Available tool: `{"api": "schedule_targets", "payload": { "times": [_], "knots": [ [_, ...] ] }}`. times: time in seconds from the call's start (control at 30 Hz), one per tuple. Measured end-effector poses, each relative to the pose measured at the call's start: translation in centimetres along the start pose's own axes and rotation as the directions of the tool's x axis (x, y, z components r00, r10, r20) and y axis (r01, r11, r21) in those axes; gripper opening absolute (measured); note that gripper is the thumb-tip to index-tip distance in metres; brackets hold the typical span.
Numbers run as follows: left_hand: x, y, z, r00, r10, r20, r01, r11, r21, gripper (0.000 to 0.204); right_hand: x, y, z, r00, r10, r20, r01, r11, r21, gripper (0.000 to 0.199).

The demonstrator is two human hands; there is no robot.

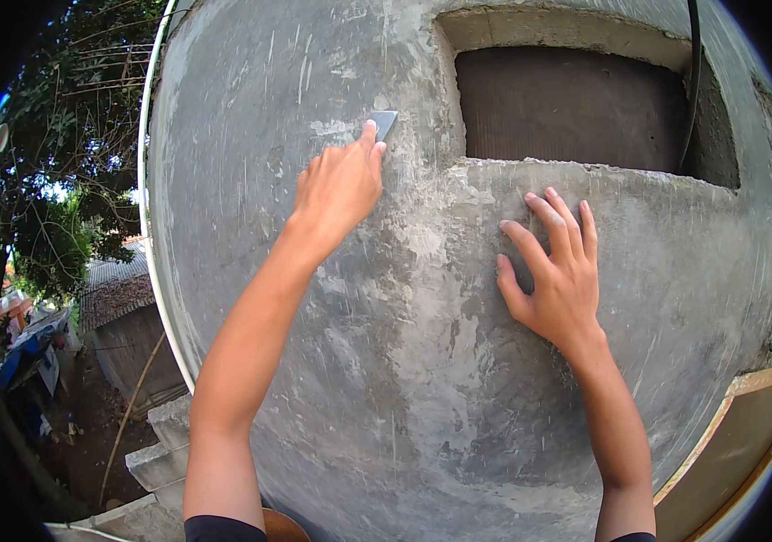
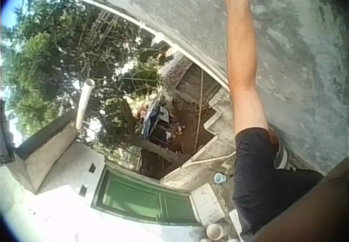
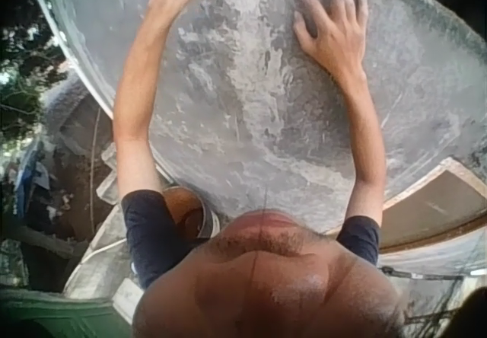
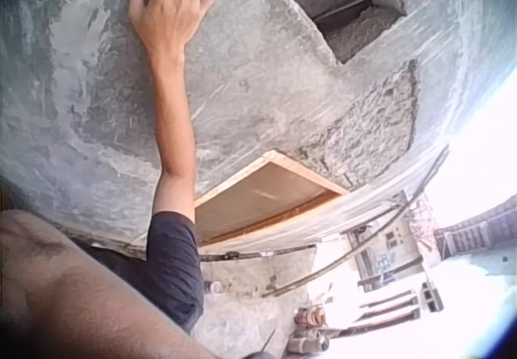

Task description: Scraping material off a concrete wall using a putty knife.

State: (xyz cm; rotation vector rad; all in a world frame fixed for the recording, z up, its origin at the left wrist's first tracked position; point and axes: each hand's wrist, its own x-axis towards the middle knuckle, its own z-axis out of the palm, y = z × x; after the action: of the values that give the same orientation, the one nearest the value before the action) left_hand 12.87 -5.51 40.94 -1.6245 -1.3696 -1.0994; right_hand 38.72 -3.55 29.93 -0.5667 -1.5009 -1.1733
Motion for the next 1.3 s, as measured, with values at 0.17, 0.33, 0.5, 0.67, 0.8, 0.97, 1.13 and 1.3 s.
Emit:
{"api": "schedule_targets", "payload": {
  "times": [0.17, 0.33, 0.5, 0.67, 0.8, 0.97, 1.13, 1.3],
  "knots": [
    [5.8, -0.6, -0.4, 0.995, -0.035, -0.098, 0.038, 0.999, 0.023, 0.045, 0.1, -0.1, 0.0, 1.0, -0.008, -0.008, 0.008, 1.0, 0.028, 0.03],
    [7.6, -1.1, -0.9, 0.99, -0.099, -0.102, 0.103, 0.994, 0.036, 0.044, 0.0, 0.3, 0.1, 1.0, -0.028, -0.01, 0.029, 0.998, 0.06, 0.028],
    [2.8, -2.4, 0.0, 0.996, -0.085, -0.037, 0.087, 0.994, 0.064, 0.044, -0.4, 0.7, -0.1, 1.0, -0.026, 0.001, 0.026, 0.998, 0.065, 0.027],
    [5.5, -5.0, 0.1, 0.987, -0.132, -0.09, 0.139, 0.987, 0.076, 0.047, -0.2, 0.0, 0.1, 1.0, -0.027, -0.005, 0.027, 0.998, 0.052, 0.027],
    [8.6, -5.6, -0.6, 0.977, -0.209, -0.04, 0.21, 0.978, 0.012, 0.048, 0.0, -0.3, 0.2, 1.0, -0.028, -0.007, 0.029, 0.998, 0.048, 0.026],
    [6.7, -5.0, -1.9, 0.989, -0.141, -0.036, 0.141, 0.99, -0.005, 0.047, -0.6, 0.2, -0.1, 1.0, -0.008, -0.006, 0.009, 0.999, 0.05, 0.026],
    [6.7, -5.3, -2.5, 0.991, -0.134, 0.0, 0.134, 0.99, 0.053, 0.048, -0.7, 0.0, 0.4, 1.0, -0.006, -0.029, 0.009, 0.997, 0.073, 0.024],
    [6.3, -5.3, -4.0, 0.974, -0.224, 0.039, 0.226, 0.974, -0.035, 0.049, -0.7, -0.1, 0.2, 1.0, 0.002, -0.017, -0.001, 0.996, 0.088, 0.023]
  ]
}}
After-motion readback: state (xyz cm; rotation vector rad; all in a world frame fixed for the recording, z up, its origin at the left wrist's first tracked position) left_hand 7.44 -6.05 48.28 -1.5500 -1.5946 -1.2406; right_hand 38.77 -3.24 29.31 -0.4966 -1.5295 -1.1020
